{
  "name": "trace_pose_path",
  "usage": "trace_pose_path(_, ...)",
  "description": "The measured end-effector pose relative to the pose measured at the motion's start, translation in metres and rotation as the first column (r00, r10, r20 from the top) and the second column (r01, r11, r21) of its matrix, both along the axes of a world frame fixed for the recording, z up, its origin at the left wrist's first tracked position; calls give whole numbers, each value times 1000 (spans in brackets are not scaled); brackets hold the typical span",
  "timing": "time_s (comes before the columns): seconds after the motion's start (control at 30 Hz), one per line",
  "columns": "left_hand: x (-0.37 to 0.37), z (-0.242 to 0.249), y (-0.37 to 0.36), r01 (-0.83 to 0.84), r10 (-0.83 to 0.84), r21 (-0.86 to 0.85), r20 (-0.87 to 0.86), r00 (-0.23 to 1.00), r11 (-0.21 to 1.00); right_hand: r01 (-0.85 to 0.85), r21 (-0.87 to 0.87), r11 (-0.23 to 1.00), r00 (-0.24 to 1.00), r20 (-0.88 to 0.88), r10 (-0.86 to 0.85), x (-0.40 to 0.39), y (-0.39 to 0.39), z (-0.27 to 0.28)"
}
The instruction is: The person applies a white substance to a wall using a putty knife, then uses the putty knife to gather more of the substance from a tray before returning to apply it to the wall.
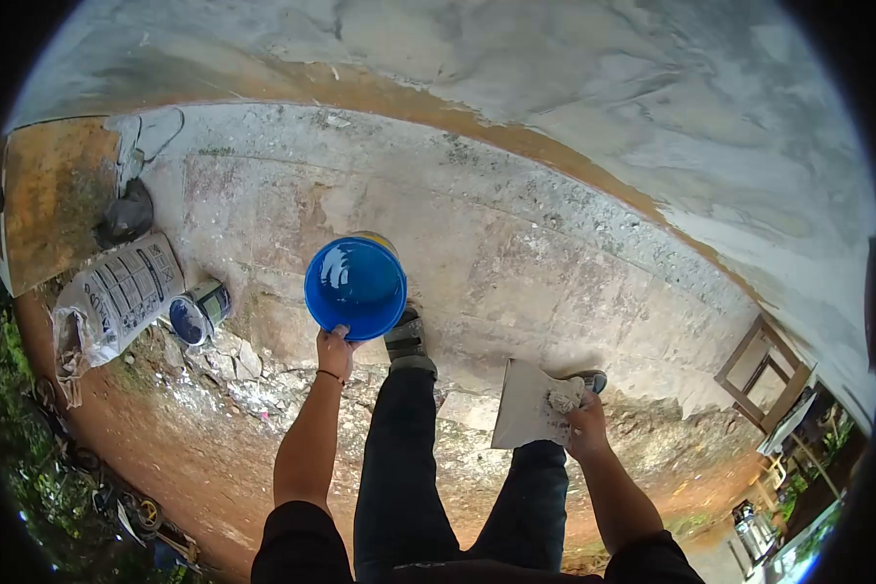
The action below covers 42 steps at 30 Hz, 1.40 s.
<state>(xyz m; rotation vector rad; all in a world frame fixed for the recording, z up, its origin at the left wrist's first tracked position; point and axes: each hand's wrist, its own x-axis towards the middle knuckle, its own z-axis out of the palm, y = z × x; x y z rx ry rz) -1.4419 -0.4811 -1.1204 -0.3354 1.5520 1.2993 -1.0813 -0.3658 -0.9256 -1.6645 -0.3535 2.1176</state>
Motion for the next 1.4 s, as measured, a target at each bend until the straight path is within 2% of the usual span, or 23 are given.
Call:
trace_pose_path(0.2, 195, 152, 30, 288, -288, 10, 12, 958, 958, 303, 31, 953, 952, 39, -304, 180, -33, 104)
trace_pose_path(0.27, 273, 210, 47, 403, -402, 34, -19, 915, 915, 309, 80, 948, 949, 41, -313, 253, -51, 140)
trace_pose_path(0.33, 342, 237, 66, 560, -559, 71, -44, 828, 825, 448, 141, 883, 886, 63, -460, 324, -62, 155)
trace_pose_path(0.4, 420, 275, 85, 659, -657, 56, -44, 753, 750, 470, 100, 877, 874, 86, -478, 403, -82, 177)
trace_pose_path(0.47, 502, 318, 112, 756, -762, 131, -4, 648, 642, 549, 163, 820, 821, 79, -565, 474, -100, 197)
trace_pose_path(0.53, 593, 359, 137, 811, -817, 128, -12, 577, 571, 602, 217, 769, 779, 56, -625, 540, -108, 218)
trace_pose_path(0.57, 623, 355, 158, 847, -847, 84, -42, 530, 526, 684, 201, 701, 719, -20, -695, 559, -98, 209)
trace_pose_path(0.6, 662, 372, 169, 874, -872, 44, -67, 485, 483, 754, 184, 631, 652, -91, -753, 589, -100, 224)
trace_pose_path(0.63, 697, 380, 183, 915, -917, 102, -47, 397, 391, 784, 210, 583, 613, -117, -782, 620, -104, 226)
trace_pose_path(0.67, 732, 391, 194, 927, -929, 105, -45, 367, 361, 802, 213, 557, 587, -115, -801, 647, -107, 232)
trace_pose_path(0.73, 812, 411, 222, 971, -985, 163, 8, 175, 174, 898, 227, 378, 411, -118, -904, 700, -102, 246)
trace_pose_path(0.77, 852, 423, 236, 977, -990, 159, 5, 144, 143, 930, 210, 301, 337, -168, -926, 725, -99, 250)
trace_pose_path(0.8, 883, 417, 254, 981, -995, 168, 7, 95, 95, 942, 201, 269, 305, -175, -936, 739, -87, 236)
trace_pose_path(0.87, 967, 439, 276, 986, -1000, 169, 8, 8, 9, 974, 194, 122, 156, -173, -973, 790, -73, 250)
trace_pose_path(0.93, 1047, 455, 298, 972, -1000, 233, -11, -8, -11, 979, 188, 81, 115, -181, -977, 847, -61, 264)
trace_pose_path(1.0, 1117, 450, 325, 968, -999, 248, 25, -44, -36, 980, 191, -60, -30, -154, -988, 899, -44, 269)
trace_pose_path(1.03, 1148, 446, 339, 961, -992, 248, 1, -128, -124, 982, 178, -67, -42, -143, -989, 918, -36, 259)
trace_pose_path(1.07, 1186, 453, 350, 943, -976, 252, -28, -215, -215, 971, 195, -135, -102, -170, -980, 946, -28, 261)
trace_pose_path(1.1, 1220, 455, 358, 948, -978, 243, -23, -206, -205, 956, 208, -209, -166, -204, -965, 972, -22, 262)
trace_pose_path(1.13, 1257, 462, 366, 946, -974, 231, -26, -227, -227, 953, 195, -230, -190, -207, -960, 1003, -19, 264)
trace_pose_path(1.2, 1319, 473, 384, 943, -963, 196, -29, -270, -270, 961, 208, -181, -147, -167, -975, 1060, -14, 262)
trace_pose_path(1.23, 1345, 472, 391, 943, -969, 223, -64, -240, -248, 960, 228, -160, -125, -163, -979, 1091, -10, 266)
trace_pose_path(1.4, 1482, 468, 412, 955, -955, 99, -128, -266, -279, 961, 218, -171, -136, -168, -976, 1249, 5, 230)
